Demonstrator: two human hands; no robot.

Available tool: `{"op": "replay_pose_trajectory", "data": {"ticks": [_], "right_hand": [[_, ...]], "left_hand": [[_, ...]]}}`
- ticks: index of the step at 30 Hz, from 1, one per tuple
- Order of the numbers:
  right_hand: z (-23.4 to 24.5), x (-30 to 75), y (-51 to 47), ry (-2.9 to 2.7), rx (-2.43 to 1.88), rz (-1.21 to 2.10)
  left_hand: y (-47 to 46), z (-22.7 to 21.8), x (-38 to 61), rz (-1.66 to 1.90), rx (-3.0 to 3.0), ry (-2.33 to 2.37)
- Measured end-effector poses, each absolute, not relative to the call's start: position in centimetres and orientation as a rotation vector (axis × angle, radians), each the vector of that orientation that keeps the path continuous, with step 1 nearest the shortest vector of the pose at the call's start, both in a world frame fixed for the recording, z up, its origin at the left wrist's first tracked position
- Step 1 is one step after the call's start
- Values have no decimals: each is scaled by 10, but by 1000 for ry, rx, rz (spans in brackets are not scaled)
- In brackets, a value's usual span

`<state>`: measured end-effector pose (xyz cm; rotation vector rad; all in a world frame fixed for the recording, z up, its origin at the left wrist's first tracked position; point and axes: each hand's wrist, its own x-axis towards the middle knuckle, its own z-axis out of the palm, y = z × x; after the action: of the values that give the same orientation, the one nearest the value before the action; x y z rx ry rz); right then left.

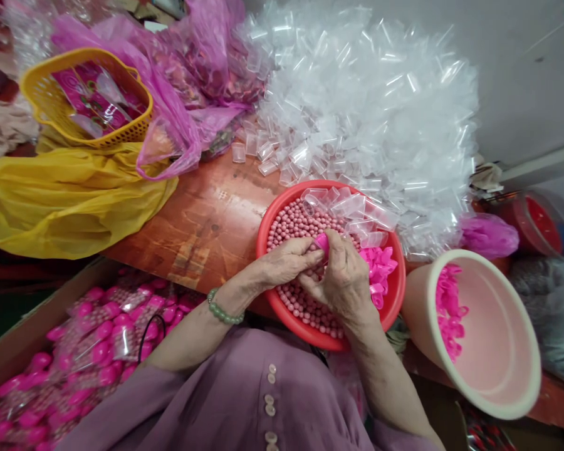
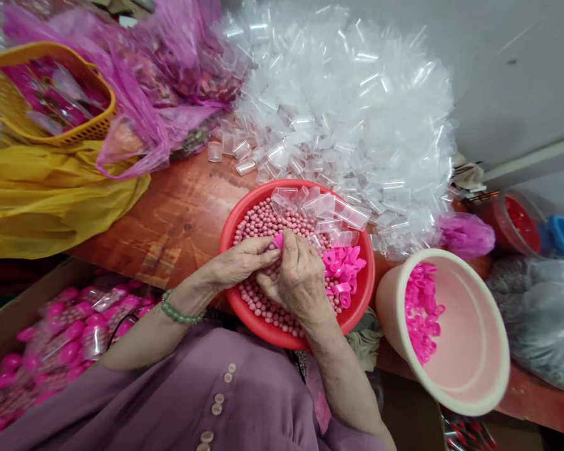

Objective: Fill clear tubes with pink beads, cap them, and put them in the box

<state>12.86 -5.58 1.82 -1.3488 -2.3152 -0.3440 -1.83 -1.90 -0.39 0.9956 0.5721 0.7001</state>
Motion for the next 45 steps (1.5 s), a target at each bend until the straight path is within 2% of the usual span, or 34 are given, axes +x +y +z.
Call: {"op": "replay_pose_trajectory", "data": {"ticks": [7,12,16,28,34,40,45], "right_hand": [[16,133,-54,-2327,-1283,-327],[20,137,-56,-2188,-1328,120],[20,140,-57,-1799,-1405,425],[24,139,-62,-1342,-1491,768],[24,136,-63,-1425,-1498,617],[22,132,-60,-1406,-1479,659],[20,140,-61,-1618,-1458,490]], "left_hand": [[-19,-4,-19,641,1001,540],[-19,4,-21,653,1035,534],[-19,5,-21,679,1140,493],[-20,4,-22,573,1336,588],[-19,4,-21,566,1439,674],[-19,4,-21,560,1305,622],[-18,3,-22,579,1335,615]]}}
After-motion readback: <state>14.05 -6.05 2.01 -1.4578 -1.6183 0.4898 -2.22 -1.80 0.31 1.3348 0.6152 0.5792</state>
